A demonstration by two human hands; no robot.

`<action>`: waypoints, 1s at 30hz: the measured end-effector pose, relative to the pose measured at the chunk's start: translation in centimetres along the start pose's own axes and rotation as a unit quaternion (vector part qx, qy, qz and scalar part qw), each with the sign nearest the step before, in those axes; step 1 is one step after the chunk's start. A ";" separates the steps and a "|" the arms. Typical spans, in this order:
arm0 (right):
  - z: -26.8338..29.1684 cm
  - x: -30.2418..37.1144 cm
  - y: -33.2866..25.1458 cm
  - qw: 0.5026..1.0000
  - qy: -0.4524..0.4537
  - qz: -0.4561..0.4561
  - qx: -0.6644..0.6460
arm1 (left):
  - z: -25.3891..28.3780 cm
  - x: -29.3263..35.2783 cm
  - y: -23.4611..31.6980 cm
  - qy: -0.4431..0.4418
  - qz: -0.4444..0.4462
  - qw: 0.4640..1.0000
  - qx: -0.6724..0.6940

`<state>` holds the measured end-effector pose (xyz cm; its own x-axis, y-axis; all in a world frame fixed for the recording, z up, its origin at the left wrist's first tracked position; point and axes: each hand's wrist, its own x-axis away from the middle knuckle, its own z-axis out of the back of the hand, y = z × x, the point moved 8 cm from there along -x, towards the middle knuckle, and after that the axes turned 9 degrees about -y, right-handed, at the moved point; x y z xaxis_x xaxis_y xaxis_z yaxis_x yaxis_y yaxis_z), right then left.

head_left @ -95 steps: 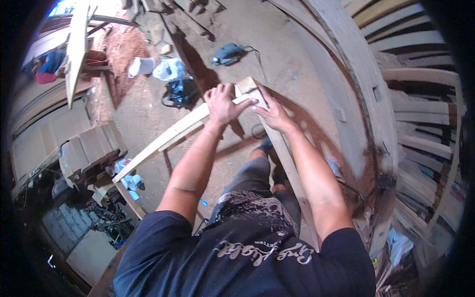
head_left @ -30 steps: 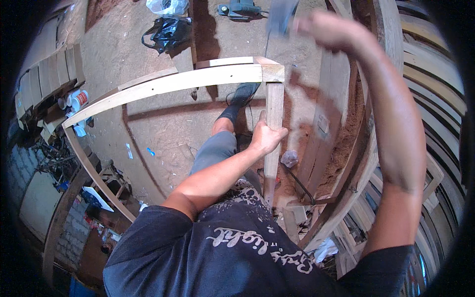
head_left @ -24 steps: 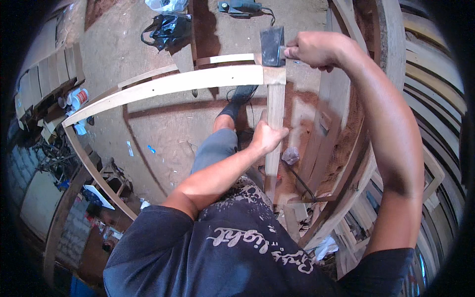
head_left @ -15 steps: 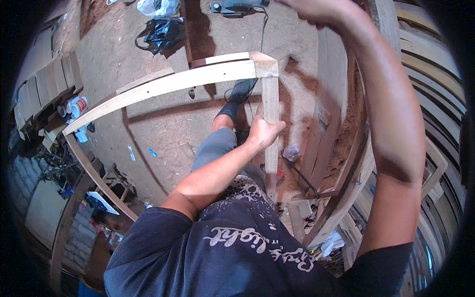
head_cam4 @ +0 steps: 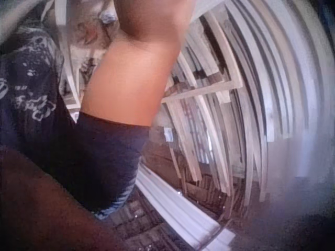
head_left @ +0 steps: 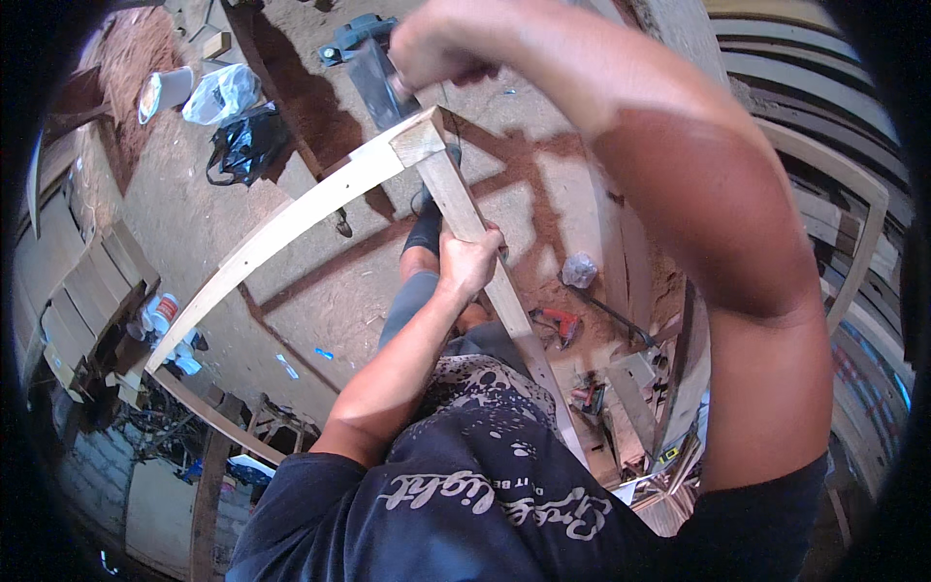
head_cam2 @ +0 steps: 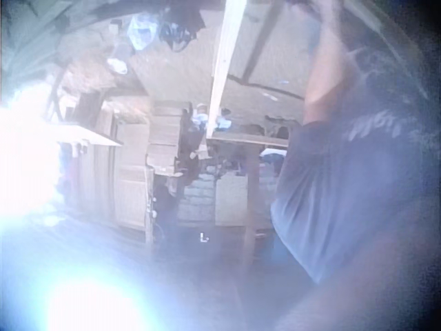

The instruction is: The person assembles a wooden chair frame by hand. They apply glue to joints, align wooden pieces, and use a hammer to drive nails into the frame. The person repeatedly checks alignment and hammers nails at multiple joints to secure the structure.

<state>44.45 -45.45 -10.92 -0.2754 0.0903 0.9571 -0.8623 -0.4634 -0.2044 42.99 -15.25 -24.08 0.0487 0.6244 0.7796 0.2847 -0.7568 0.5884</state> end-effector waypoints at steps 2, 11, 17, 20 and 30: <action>1.0 -0.8 3.6 0.994 0.074 0.076 -0.007 | -1.2 0.2 0.4 -0.037 0.011 0.999 -0.009; -3.4 -0.8 -1.3 0.992 0.068 0.016 0.101 | -0.4 0.0 -1.7 -0.022 0.013 1.000 0.004; -3.8 -3.7 0.1 0.993 0.076 0.008 0.086 | -0.9 0.2 -0.7 -0.034 0.003 0.998 0.048; -4.4 -3.1 0.4 0.991 0.114 0.049 0.057 | -0.4 0.5 -1.0 -0.033 -0.004 0.998 0.055; -14.0 -2.8 8.6 0.844 0.374 0.143 -0.357 | 0.5 0.3 -1.7 -0.051 0.064 0.997 -0.011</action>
<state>31.86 -37.38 -18.19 -0.4762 0.7200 0.5048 -0.6782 0.0646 -0.7320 42.96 -13.66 -24.92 0.1797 0.5384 0.8233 0.2491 -0.8346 0.4913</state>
